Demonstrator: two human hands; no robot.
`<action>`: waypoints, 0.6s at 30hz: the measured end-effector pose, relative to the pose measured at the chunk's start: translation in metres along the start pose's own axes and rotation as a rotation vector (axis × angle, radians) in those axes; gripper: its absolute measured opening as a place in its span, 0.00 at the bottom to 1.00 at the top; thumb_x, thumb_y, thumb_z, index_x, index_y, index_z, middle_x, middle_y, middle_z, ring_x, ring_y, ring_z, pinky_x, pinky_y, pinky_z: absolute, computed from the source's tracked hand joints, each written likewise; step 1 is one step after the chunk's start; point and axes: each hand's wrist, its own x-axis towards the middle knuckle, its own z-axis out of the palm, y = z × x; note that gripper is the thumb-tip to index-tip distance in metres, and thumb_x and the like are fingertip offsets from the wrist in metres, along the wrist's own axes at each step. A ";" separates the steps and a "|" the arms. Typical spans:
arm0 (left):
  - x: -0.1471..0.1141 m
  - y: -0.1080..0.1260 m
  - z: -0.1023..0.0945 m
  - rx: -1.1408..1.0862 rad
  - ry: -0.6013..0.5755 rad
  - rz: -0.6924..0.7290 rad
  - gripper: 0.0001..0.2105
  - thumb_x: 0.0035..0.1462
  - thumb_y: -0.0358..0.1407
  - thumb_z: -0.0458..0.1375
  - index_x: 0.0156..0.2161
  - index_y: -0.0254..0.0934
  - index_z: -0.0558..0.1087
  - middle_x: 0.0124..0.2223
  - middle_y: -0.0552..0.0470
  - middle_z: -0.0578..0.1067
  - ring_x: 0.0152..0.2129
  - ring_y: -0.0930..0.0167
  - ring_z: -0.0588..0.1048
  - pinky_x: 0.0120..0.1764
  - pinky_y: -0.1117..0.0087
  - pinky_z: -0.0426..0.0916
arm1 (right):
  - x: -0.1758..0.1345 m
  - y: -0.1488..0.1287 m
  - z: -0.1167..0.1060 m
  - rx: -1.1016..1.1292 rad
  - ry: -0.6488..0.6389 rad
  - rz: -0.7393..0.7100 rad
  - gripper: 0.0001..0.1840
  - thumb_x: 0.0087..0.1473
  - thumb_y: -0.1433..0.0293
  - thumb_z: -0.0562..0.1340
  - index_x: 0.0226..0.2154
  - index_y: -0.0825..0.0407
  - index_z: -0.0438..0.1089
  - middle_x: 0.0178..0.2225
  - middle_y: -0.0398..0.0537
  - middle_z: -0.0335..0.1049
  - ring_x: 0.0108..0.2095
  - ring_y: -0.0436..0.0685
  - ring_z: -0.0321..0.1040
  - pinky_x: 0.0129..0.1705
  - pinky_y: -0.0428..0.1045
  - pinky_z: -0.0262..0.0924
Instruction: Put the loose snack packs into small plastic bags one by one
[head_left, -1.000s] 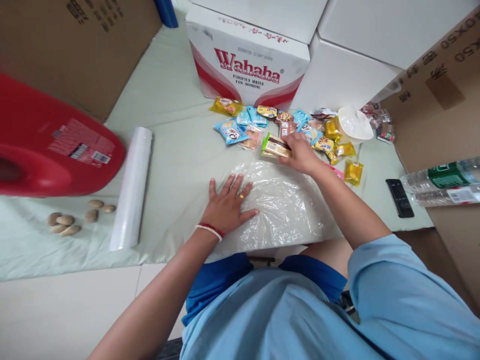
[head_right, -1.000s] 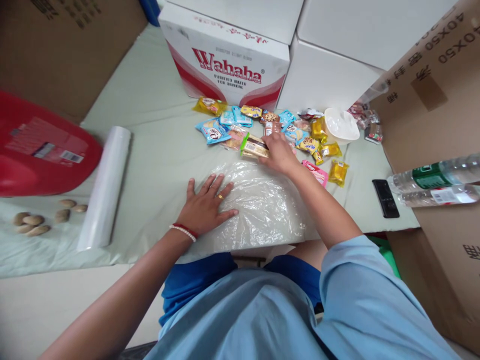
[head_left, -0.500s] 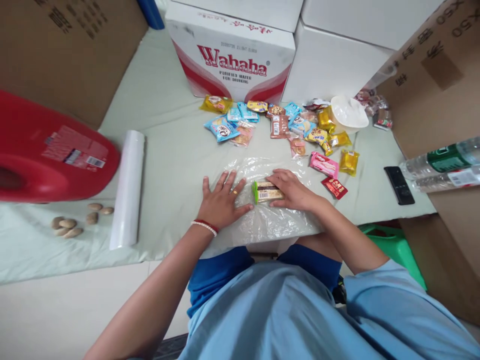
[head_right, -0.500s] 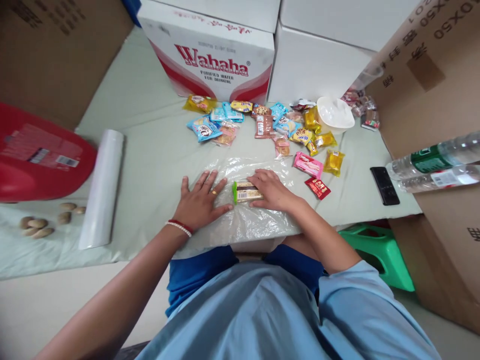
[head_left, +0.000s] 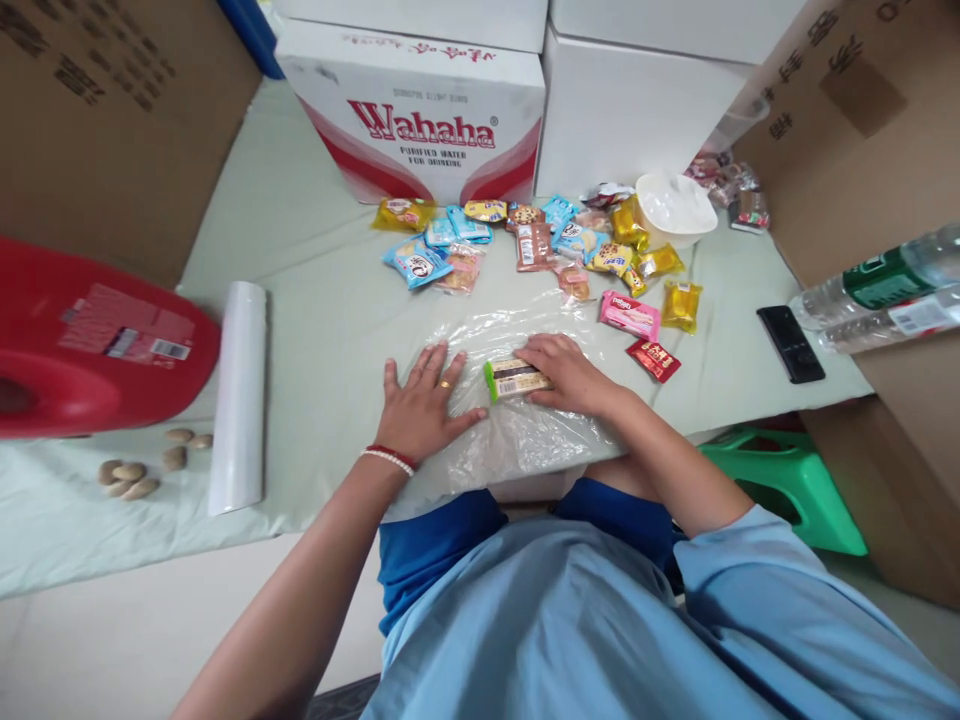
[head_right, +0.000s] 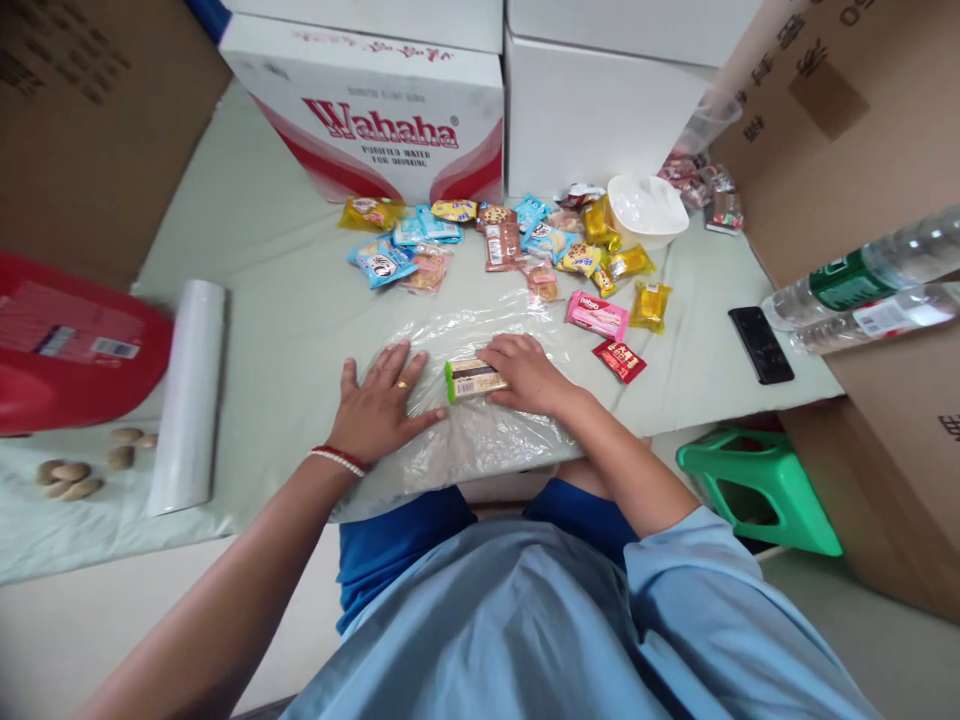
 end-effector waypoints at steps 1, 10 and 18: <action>-0.001 -0.001 -0.001 -0.014 0.011 -0.002 0.42 0.65 0.60 0.54 0.76 0.41 0.51 0.78 0.36 0.45 0.74 0.46 0.49 0.69 0.27 0.40 | -0.006 -0.002 -0.005 0.008 0.019 0.009 0.41 0.58 0.56 0.70 0.69 0.49 0.62 0.68 0.64 0.61 0.70 0.75 0.54 0.70 0.74 0.47; -0.069 0.013 0.001 -0.003 0.264 0.127 0.27 0.69 0.40 0.58 0.70 0.59 0.62 0.72 0.49 0.66 0.73 0.53 0.56 0.73 0.33 0.36 | -0.132 -0.005 -0.020 0.213 0.071 0.057 0.34 0.62 0.53 0.68 0.68 0.36 0.66 0.65 0.55 0.69 0.68 0.72 0.63 0.66 0.73 0.63; -0.106 0.011 0.015 -0.348 0.157 0.421 0.11 0.71 0.33 0.54 0.54 0.40 0.76 0.64 0.43 0.75 0.66 0.61 0.69 0.71 0.47 0.59 | -0.172 -0.004 0.025 0.296 0.318 0.119 0.14 0.67 0.61 0.63 0.50 0.29 0.80 0.53 0.48 0.81 0.56 0.68 0.75 0.60 0.75 0.68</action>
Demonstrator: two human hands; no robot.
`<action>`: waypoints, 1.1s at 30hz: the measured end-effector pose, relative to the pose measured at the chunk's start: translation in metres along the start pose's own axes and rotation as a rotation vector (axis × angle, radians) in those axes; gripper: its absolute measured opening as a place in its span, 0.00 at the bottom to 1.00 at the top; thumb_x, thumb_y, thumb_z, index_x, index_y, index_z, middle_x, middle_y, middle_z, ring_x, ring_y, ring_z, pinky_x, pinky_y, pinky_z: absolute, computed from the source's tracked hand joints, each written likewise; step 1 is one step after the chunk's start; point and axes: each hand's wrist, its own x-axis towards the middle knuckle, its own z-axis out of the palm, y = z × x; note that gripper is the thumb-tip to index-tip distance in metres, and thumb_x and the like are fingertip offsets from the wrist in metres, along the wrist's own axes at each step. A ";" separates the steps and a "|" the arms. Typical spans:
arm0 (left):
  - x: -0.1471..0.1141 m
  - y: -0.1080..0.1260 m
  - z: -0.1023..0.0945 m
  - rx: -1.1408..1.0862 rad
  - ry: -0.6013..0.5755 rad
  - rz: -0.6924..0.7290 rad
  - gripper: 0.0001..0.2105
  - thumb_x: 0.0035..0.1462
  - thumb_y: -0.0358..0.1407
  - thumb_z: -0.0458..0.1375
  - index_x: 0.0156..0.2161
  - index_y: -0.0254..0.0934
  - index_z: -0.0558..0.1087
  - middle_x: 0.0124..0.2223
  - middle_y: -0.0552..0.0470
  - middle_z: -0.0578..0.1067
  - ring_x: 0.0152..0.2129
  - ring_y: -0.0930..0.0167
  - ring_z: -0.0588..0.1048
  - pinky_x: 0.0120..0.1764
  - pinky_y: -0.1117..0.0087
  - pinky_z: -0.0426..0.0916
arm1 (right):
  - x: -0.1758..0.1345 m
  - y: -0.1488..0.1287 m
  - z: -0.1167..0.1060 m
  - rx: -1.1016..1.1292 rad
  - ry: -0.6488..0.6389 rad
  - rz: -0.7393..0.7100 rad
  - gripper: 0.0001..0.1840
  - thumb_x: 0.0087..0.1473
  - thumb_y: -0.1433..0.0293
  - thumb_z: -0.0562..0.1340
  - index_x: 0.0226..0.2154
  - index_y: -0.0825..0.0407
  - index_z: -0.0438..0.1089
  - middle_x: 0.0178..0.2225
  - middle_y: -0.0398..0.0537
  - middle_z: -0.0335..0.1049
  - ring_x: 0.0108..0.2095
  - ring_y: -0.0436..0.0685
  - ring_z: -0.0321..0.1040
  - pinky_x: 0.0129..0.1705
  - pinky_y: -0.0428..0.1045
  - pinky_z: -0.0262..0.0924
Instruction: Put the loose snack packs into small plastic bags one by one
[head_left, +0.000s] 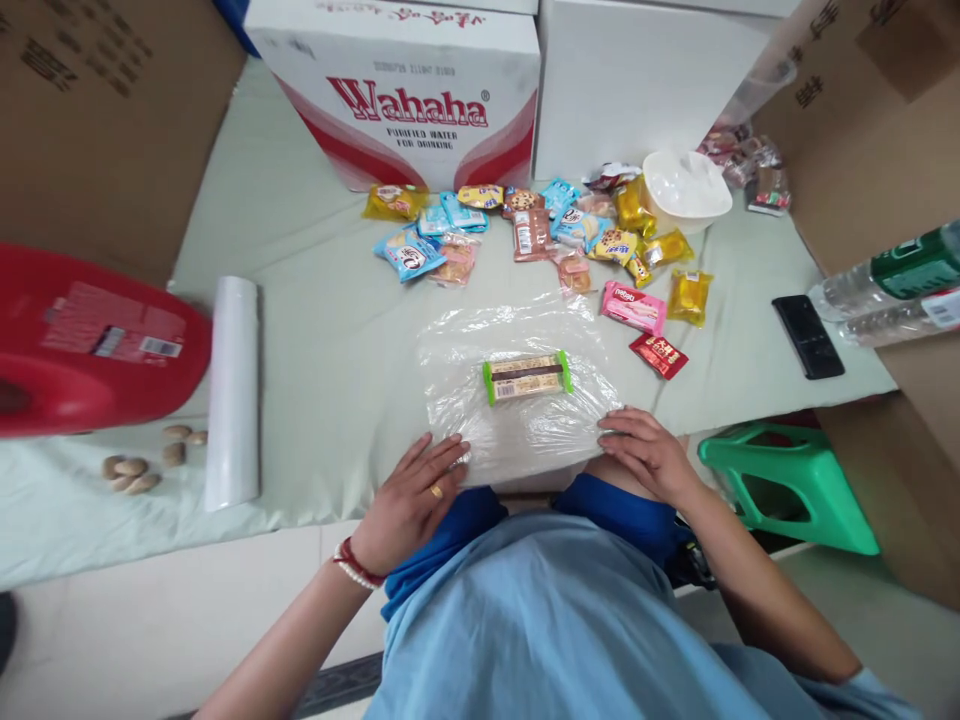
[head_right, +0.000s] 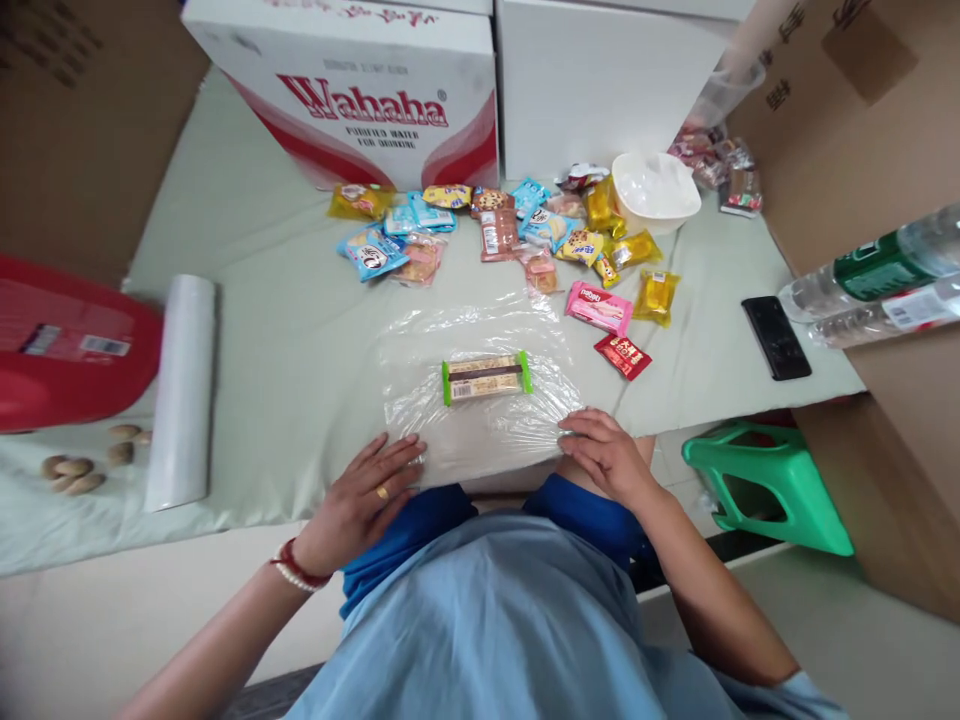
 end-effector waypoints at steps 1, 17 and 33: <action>0.001 -0.001 -0.003 -0.044 0.007 -0.019 0.11 0.71 0.31 0.53 0.51 0.41 0.77 0.62 0.44 0.77 0.65 0.62 0.71 0.71 0.48 0.60 | 0.005 -0.002 -0.002 0.013 -0.006 0.008 0.13 0.67 0.60 0.62 0.49 0.30 0.80 0.50 0.48 0.82 0.53 0.68 0.76 0.59 0.74 0.69; 0.101 -0.056 -0.064 -0.525 0.120 -0.668 0.23 0.54 0.58 0.64 0.39 0.39 0.78 0.38 0.48 0.82 0.35 0.64 0.78 0.42 0.64 0.74 | 0.151 -0.012 -0.051 -0.037 -0.067 0.108 0.14 0.65 0.58 0.59 0.38 0.50 0.75 0.35 0.47 0.77 0.35 0.56 0.71 0.40 0.49 0.61; 0.120 -0.051 -0.035 0.317 0.429 -0.364 0.19 0.59 0.27 0.52 0.51 0.43 0.77 0.55 0.42 0.74 0.55 0.53 0.68 0.55 0.47 0.61 | 0.244 0.002 -0.015 -0.540 -0.102 -0.044 0.22 0.63 0.67 0.59 0.57 0.55 0.73 0.58 0.63 0.70 0.58 0.72 0.62 0.62 0.64 0.54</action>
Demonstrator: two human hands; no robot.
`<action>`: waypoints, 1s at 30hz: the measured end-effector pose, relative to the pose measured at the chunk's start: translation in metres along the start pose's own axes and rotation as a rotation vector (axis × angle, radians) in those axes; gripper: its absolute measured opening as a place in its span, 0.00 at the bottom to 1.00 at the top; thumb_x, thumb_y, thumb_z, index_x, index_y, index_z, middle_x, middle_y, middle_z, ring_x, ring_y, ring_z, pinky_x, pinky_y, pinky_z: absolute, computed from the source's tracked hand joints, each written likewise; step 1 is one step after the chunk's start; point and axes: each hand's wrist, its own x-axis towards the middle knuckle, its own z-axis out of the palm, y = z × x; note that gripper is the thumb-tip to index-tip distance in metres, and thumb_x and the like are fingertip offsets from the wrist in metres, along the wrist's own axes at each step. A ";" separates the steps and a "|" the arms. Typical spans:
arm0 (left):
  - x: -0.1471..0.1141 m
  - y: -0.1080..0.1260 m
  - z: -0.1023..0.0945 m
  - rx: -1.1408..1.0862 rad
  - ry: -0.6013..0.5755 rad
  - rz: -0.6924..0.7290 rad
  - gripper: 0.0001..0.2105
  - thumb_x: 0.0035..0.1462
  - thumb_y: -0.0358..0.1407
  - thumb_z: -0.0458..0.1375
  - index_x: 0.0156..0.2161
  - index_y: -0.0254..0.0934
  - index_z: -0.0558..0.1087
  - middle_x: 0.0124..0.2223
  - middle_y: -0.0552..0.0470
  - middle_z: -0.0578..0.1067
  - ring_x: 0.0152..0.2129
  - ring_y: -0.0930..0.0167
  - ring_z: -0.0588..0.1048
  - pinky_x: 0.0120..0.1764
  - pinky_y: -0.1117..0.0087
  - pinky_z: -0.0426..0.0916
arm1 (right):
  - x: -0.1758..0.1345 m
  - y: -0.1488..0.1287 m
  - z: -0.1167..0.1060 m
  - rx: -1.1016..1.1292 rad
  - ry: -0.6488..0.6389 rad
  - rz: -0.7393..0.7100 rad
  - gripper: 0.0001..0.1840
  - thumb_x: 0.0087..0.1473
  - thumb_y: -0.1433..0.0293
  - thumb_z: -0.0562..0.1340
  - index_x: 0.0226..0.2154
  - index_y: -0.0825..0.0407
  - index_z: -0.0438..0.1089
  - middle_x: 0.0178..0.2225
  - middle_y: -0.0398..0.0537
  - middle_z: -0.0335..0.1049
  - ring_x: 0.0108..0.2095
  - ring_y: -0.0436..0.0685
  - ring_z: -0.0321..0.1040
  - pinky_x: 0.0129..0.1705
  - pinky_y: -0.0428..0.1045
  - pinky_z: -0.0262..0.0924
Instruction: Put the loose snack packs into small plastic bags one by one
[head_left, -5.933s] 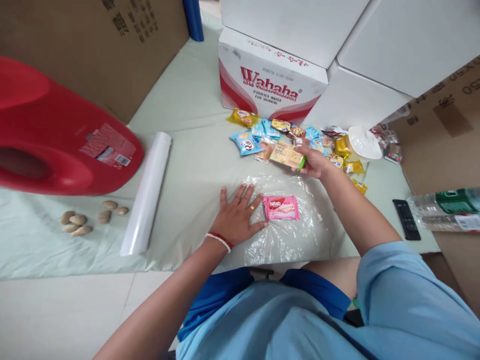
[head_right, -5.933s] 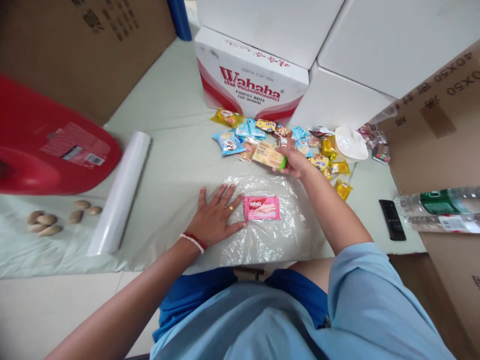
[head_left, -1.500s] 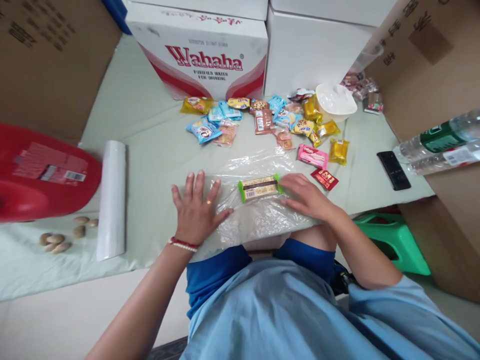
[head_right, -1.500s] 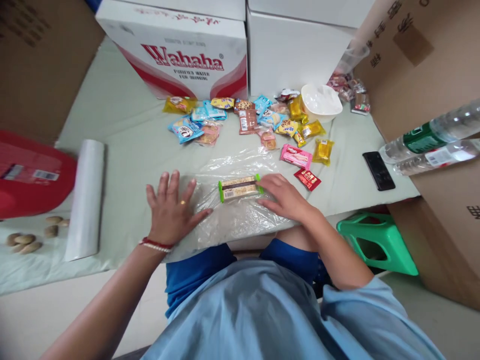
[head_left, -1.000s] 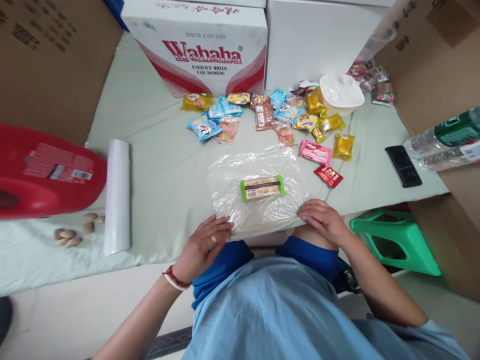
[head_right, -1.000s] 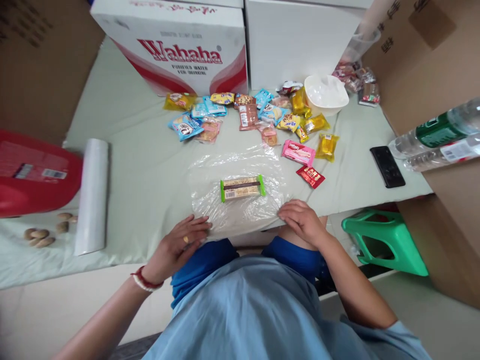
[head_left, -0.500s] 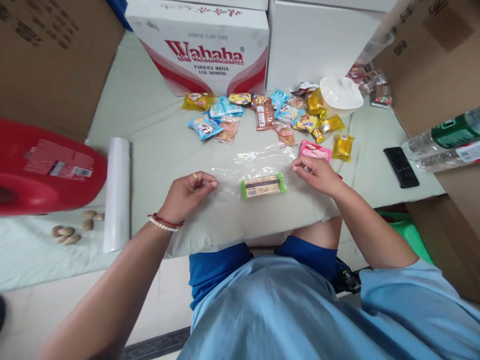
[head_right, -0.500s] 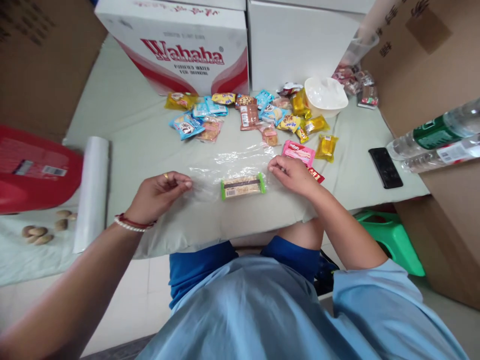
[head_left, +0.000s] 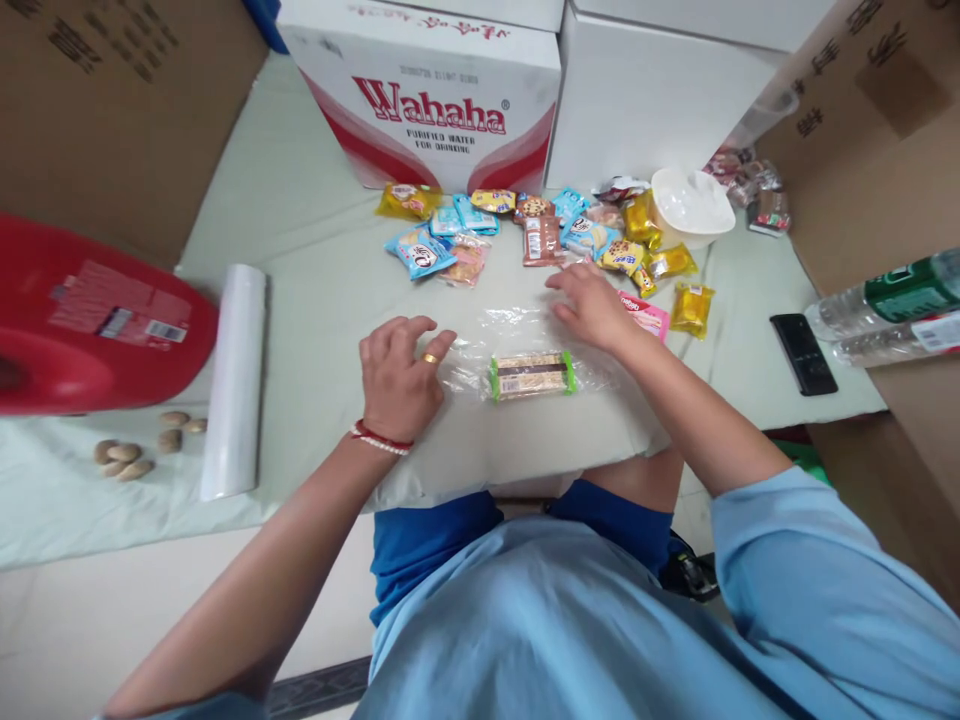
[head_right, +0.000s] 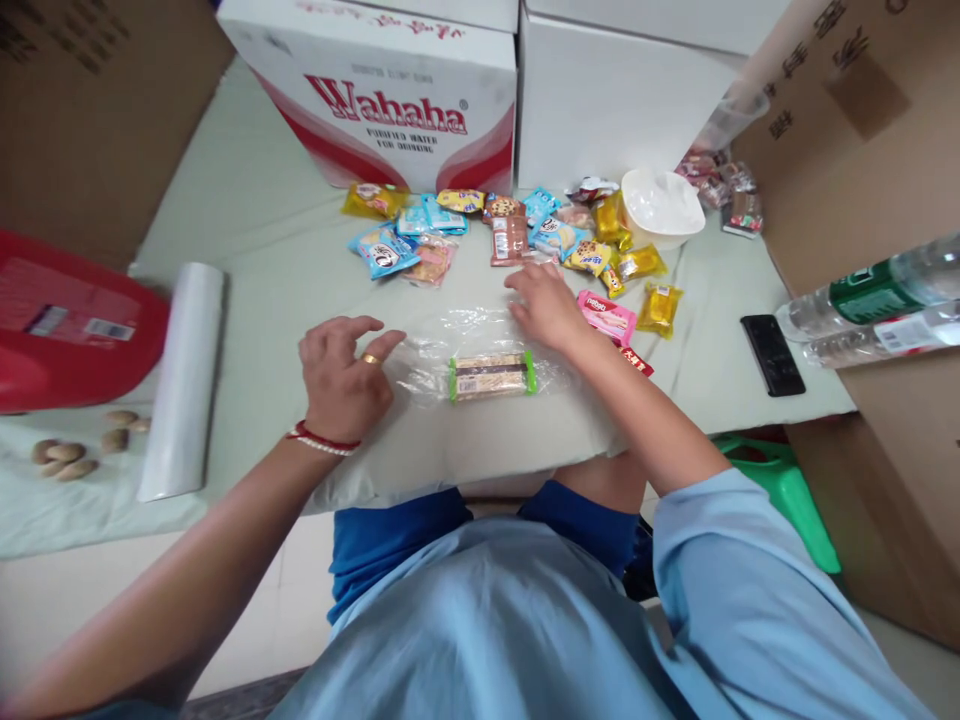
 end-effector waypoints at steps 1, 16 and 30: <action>0.002 0.000 -0.004 0.009 0.046 -0.001 0.17 0.58 0.27 0.53 0.48 0.43 0.78 0.54 0.42 0.75 0.55 0.53 0.68 0.55 0.46 0.61 | 0.013 -0.005 0.003 -0.002 -0.066 -0.031 0.25 0.62 0.67 0.61 0.60 0.55 0.71 0.59 0.64 0.69 0.60 0.73 0.61 0.62 0.64 0.54; -0.027 0.058 0.010 -0.023 -0.257 0.472 0.22 0.67 0.23 0.50 0.60 0.41 0.75 0.62 0.46 0.78 0.56 0.61 0.75 0.53 0.55 0.65 | 0.065 -0.040 -0.008 0.022 -0.410 -0.082 0.10 0.60 0.71 0.63 0.41 0.58 0.79 0.37 0.51 0.76 0.36 0.56 0.66 0.39 0.48 0.51; -0.045 0.038 0.027 -0.144 -0.339 0.298 0.21 0.65 0.24 0.49 0.57 0.39 0.77 0.59 0.42 0.79 0.51 0.60 0.77 0.52 0.53 0.70 | -0.072 -0.072 0.007 -0.094 -0.401 -0.334 0.27 0.70 0.72 0.53 0.68 0.43 0.66 0.44 0.51 0.72 0.36 0.56 0.66 0.31 0.49 0.45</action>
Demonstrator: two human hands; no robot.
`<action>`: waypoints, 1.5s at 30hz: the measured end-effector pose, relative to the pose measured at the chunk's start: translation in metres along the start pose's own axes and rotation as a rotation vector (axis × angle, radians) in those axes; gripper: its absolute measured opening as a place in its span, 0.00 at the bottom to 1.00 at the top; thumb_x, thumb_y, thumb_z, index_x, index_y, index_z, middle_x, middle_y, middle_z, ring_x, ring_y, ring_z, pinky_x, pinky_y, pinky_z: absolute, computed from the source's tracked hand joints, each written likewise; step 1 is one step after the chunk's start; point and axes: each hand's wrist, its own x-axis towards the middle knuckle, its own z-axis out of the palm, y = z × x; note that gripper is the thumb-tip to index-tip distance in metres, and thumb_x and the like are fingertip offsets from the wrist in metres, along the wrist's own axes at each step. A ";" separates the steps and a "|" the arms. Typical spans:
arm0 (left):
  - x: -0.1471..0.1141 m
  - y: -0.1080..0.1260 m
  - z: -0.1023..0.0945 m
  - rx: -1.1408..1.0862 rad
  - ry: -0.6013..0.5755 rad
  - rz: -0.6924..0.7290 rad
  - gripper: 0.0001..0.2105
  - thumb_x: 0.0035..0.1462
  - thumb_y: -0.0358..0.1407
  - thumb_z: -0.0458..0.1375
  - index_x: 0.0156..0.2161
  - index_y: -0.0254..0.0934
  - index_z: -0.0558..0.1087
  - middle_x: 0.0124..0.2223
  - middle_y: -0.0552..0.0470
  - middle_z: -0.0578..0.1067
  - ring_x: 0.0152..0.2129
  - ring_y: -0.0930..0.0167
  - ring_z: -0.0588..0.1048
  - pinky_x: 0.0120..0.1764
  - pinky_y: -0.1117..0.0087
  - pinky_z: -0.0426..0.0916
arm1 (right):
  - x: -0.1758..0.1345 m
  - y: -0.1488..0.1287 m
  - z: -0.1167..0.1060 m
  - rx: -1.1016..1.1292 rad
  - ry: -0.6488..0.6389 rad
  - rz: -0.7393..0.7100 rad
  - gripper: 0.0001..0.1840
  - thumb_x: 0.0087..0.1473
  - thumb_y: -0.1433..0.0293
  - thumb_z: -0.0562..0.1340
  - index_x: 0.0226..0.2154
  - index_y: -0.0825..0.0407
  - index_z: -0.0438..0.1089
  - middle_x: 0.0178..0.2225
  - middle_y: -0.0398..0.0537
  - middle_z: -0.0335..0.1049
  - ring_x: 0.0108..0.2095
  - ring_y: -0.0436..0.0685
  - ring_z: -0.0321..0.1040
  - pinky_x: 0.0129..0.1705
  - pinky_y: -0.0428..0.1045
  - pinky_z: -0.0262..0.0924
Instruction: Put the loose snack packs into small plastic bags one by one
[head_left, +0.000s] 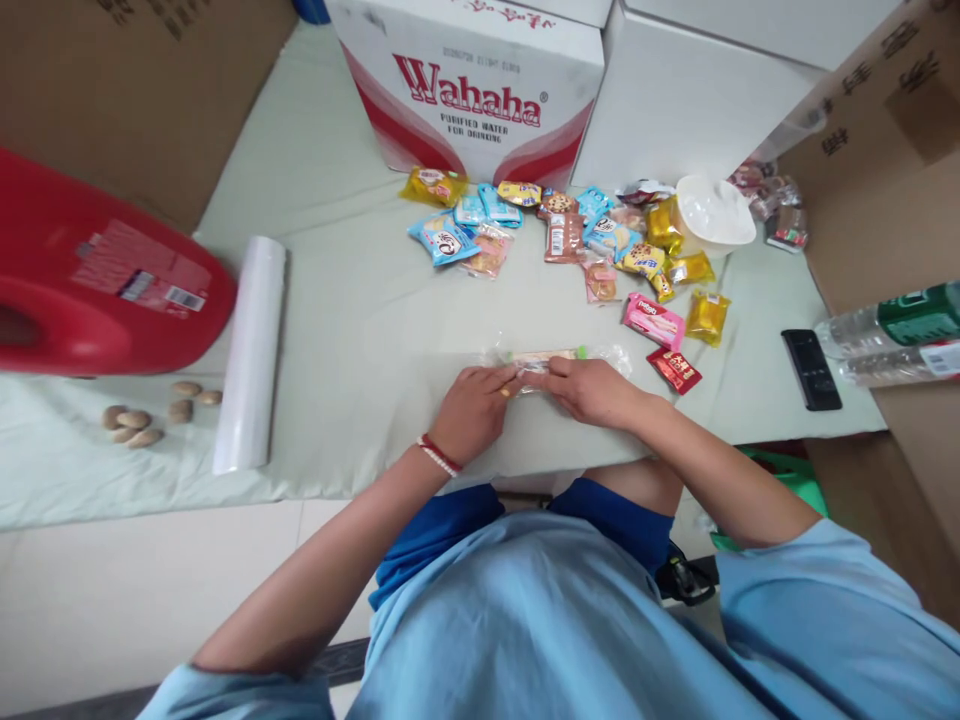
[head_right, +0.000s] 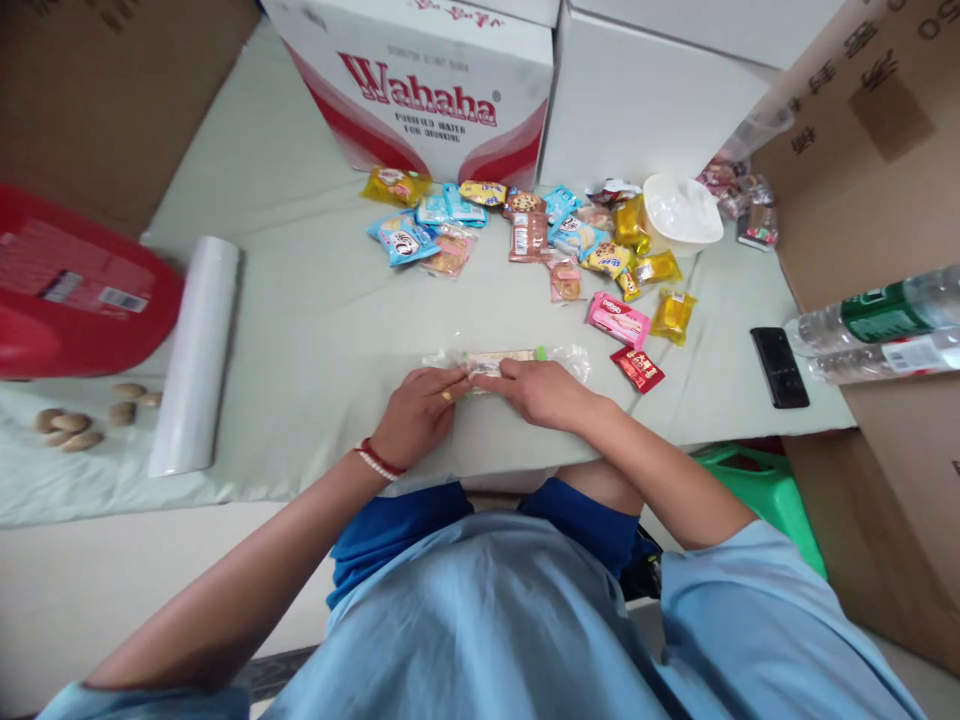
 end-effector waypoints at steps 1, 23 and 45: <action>-0.006 -0.003 -0.001 -0.048 0.047 -0.018 0.22 0.65 0.24 0.49 0.57 0.39 0.77 0.60 0.42 0.79 0.52 0.61 0.78 0.53 0.54 0.70 | 0.000 0.000 0.004 0.003 -0.017 -0.001 0.27 0.71 0.72 0.53 0.67 0.42 0.66 0.44 0.51 0.72 0.37 0.56 0.67 0.31 0.49 0.45; 0.005 -0.056 -0.074 -0.314 -0.043 -0.111 0.13 0.65 0.39 0.52 0.32 0.40 0.77 0.34 0.48 0.77 0.32 0.67 0.76 0.39 0.64 0.71 | 0.003 0.004 0.000 0.113 -0.034 0.027 0.29 0.72 0.70 0.52 0.71 0.39 0.62 0.49 0.50 0.74 0.39 0.57 0.67 0.32 0.49 0.44; 0.019 -0.016 -0.037 0.039 -0.100 -0.643 0.15 0.57 0.47 0.63 0.40 0.37 0.79 0.52 0.35 0.75 0.55 0.44 0.67 0.53 0.43 0.66 | -0.006 -0.012 0.016 0.131 0.062 0.120 0.25 0.73 0.62 0.54 0.68 0.40 0.67 0.47 0.54 0.71 0.39 0.58 0.65 0.36 0.49 0.51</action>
